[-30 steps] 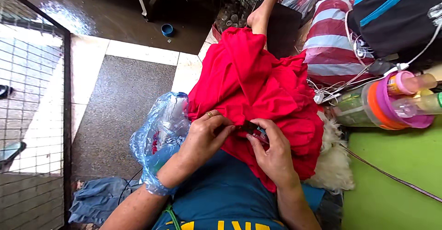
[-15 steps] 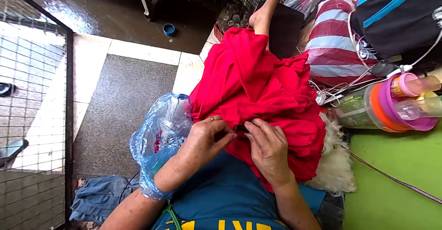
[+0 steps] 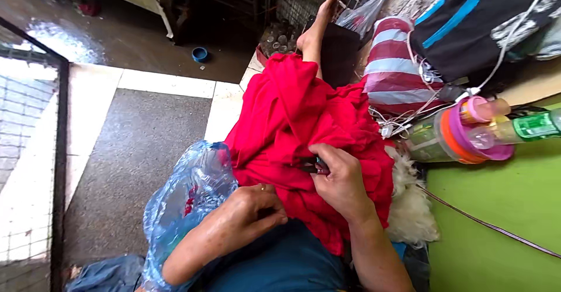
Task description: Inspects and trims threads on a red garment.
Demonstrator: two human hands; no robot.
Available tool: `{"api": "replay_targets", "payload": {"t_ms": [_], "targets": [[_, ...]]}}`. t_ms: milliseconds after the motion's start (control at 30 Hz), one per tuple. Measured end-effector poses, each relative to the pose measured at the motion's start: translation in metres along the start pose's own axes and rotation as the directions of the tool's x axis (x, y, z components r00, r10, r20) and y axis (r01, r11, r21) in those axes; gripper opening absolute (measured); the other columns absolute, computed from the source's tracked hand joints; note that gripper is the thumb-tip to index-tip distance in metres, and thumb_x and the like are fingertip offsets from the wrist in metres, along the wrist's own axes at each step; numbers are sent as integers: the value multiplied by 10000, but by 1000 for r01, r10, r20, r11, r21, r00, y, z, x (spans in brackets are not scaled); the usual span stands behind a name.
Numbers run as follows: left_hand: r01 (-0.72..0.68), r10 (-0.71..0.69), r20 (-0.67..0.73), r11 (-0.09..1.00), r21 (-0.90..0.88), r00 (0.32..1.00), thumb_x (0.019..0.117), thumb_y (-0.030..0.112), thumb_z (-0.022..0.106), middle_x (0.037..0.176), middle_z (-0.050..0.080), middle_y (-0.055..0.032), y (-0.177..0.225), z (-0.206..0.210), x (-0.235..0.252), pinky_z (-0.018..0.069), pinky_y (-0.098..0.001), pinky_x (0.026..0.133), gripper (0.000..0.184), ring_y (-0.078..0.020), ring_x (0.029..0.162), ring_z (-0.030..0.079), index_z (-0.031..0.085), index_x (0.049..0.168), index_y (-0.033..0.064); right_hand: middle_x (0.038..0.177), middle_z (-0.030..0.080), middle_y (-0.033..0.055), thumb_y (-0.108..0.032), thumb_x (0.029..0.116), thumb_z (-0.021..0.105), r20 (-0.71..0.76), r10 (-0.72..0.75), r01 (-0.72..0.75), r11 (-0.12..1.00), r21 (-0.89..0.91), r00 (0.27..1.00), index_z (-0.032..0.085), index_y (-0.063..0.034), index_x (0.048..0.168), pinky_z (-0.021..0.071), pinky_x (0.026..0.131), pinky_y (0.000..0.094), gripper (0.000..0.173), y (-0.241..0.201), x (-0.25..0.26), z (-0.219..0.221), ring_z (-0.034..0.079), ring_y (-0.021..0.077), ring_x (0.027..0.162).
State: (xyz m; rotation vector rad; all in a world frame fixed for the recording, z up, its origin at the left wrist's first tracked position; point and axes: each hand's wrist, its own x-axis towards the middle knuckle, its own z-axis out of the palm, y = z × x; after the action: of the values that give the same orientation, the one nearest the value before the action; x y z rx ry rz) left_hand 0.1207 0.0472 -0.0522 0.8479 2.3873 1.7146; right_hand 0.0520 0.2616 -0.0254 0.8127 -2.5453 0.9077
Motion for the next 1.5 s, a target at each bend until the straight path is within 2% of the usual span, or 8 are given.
{"api": "replay_targets", "payload": {"t_ms": [200,333,500,633,767,900,1100,1500], "targets": [[4,-3,27,1000,-10,1000,970,258,658,786,647,-33,-4,3,2,460,-81,715,256,28,761,585,720,851,39,927,743,163,15,832,710,-148,-36,34,999,-18,988,686,48,1147,573,657,451,318,-4,101,-21,728,283,788],[-6,5,61,1000,9,998,977,232,644,809,662,-49,2,1,7,471,-106,731,240,-7,784,600,718,857,37,1365,663,150,-22,967,633,123,-44,6,956,295,991,282,35,1584,536,1013,404,712,22,142,5,676,235,1207],[-128,152,284,986,-104,947,957,94,659,829,683,-130,37,15,28,543,-298,764,151,-206,817,669,732,875,-10,1101,713,134,-111,982,657,344,-58,-131,856,500,937,562,42,1364,585,830,279,422,-8,98,38,705,132,960],[-168,219,405,973,-158,888,958,39,636,827,658,-170,61,28,41,534,-345,684,142,-262,778,659,715,861,-28,1148,684,180,-365,808,860,422,-132,2,955,295,897,427,-13,1531,590,666,469,913,-42,67,67,708,284,836],[-194,200,290,980,-49,936,976,91,633,872,689,-128,58,15,25,542,-291,781,154,-212,854,672,731,894,4,872,714,195,37,778,751,365,-95,45,989,142,926,621,0,1344,533,557,529,582,-41,68,87,698,370,677],[196,-135,-169,886,420,976,967,111,597,873,720,-93,22,-26,-20,591,-303,756,175,-154,792,697,740,920,22,903,735,172,66,778,726,330,-34,-62,959,276,943,696,5,1170,557,636,553,399,-42,71,76,722,345,769],[640,-581,-294,578,507,759,1041,197,559,1216,578,-437,-7,-80,-49,399,-767,951,416,-634,1144,557,579,1265,-153,938,732,154,31,819,751,306,-59,-34,956,290,950,715,-24,1228,556,585,433,414,-69,35,66,704,274,705],[254,-199,-230,937,241,953,992,368,625,1034,706,-65,-12,-65,-27,524,-221,901,374,-20,977,640,710,985,4,1236,665,164,-132,917,744,150,451,-449,892,-51,880,697,-6,1202,547,948,471,315,61,-64,-95,656,269,1120]]}}
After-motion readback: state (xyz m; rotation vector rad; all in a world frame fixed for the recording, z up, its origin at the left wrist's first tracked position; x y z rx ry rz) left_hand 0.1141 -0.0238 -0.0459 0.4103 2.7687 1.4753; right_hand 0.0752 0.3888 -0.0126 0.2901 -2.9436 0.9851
